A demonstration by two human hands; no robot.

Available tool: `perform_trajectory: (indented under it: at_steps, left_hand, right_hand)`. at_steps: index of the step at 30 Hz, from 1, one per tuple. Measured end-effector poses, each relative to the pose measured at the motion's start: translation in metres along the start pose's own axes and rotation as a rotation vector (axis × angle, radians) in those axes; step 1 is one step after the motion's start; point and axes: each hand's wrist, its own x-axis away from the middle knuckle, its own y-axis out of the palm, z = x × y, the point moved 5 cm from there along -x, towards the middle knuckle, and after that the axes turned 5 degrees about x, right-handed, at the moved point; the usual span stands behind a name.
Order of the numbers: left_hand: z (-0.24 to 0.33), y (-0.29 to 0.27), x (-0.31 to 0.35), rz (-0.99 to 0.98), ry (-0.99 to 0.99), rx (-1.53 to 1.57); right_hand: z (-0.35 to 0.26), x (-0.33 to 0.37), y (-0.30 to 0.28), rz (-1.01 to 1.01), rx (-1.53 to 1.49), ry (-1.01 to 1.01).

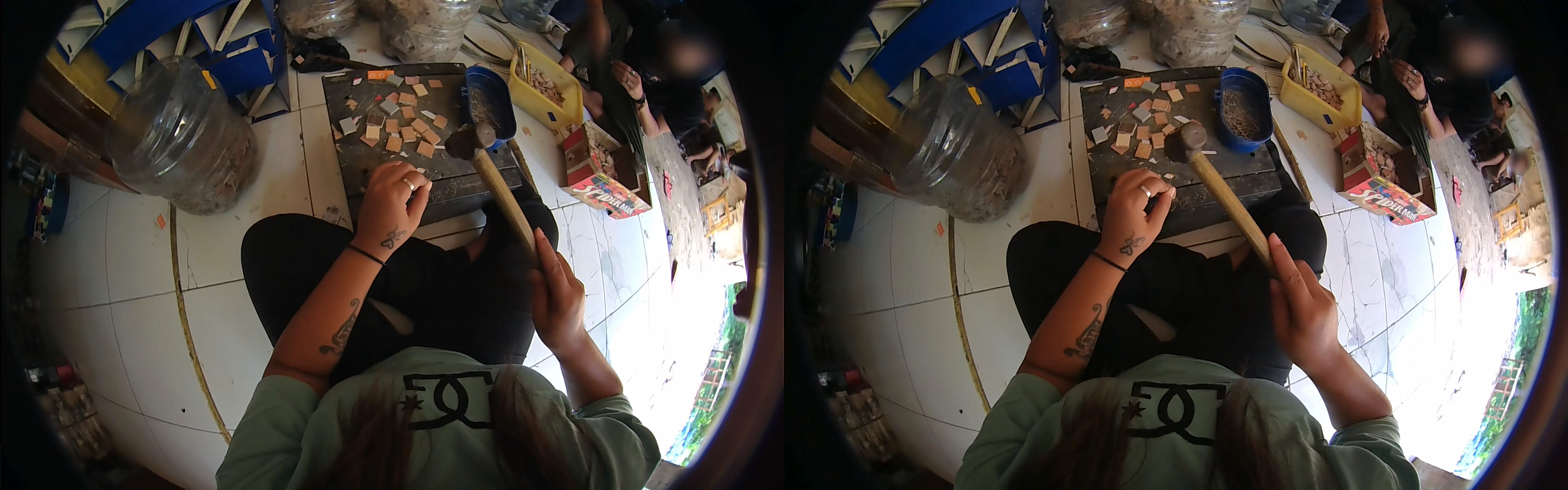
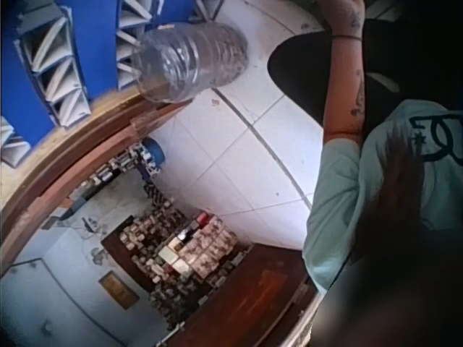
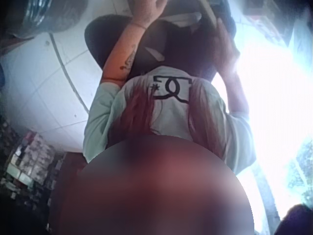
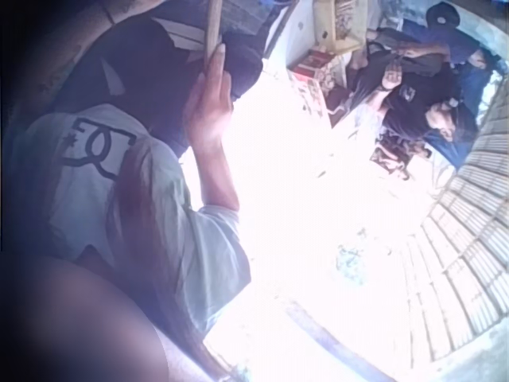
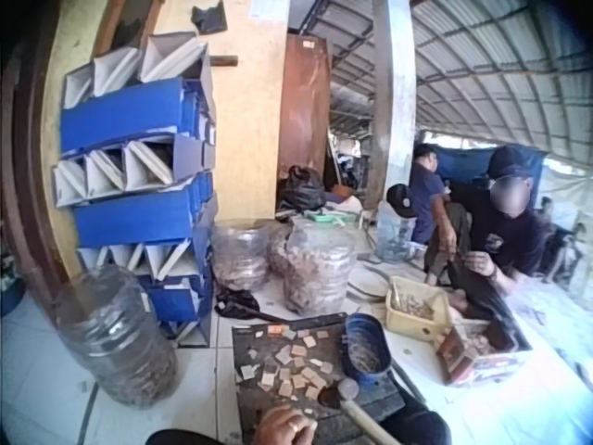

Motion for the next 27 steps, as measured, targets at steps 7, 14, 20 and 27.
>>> perform_trajectory:
  at_steps: [7,14,20,27]
  left_hand:
    - [-0.001,0.001,0.0,-0.006,0.015,-0.006]
    - [0.001,0.0,0.0,-0.009,0.025,0.003]
    - [0.0,0.0,0.0,-0.006,0.011,0.008]
    - [0.001,0.0,0.001,-0.018,0.016,0.005]
  right_hand:
    - [-0.002,-0.001,-0.001,-0.078,0.019,-0.013]
    - [-0.001,0.001,0.0,-0.043,-0.021,-0.002]
    - [0.004,0.001,0.008,-0.155,0.057,0.061]
    - [0.002,0.001,0.01,-0.172,0.044,0.037]
